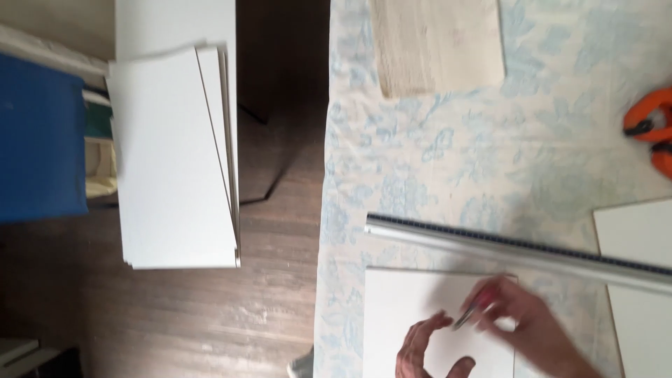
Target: Measuring and marking dimensions on white boards using a straight edge and pencil according to a list of measurements.
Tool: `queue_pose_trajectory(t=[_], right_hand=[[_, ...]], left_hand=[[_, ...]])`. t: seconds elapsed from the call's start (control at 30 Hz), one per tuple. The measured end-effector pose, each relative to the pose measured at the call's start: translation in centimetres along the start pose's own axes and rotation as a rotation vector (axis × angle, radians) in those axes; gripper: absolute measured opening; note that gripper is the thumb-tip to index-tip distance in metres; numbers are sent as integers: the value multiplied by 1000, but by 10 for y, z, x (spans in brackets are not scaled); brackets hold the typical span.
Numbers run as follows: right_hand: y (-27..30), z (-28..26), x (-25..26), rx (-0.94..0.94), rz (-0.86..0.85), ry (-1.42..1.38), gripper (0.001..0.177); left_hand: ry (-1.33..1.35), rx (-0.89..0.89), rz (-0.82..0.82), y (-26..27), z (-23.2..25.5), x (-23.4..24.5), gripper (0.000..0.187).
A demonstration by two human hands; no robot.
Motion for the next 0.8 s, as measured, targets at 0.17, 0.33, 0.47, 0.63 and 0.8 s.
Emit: queue_pose_trajectory(t=[0.17, 0.33, 0.47, 0.63, 0.8], right_hand=[[59, 41, -49, -49, -85, -144, 13], [63, 55, -65, 140, -213, -125, 3], [39, 35, -74, 554, 222, 68, 11], [16, 38, -85, 682, 279, 235, 20], [11, 38, -93, 751, 361, 276, 20]], left_hand=[[81, -194, -284, 57, -20, 12, 16], [-106, -295, -241, 108, -35, 43, 28], [-544, -124, 91, 166, -64, 73, 44], [-602, 118, 340, 220, -91, 97, 44], [-233, 584, 335, 255, -123, 94, 55]])
Point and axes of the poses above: each hand's wrist, its own y-axis away from the middle knuckle, its own x-axis out of the back of the hand, z = x × y, the point moved 3 cm from there along -y, towards the middle knuckle, and after that the axes turned 12 degrees about -x, right-handed, at the moved point
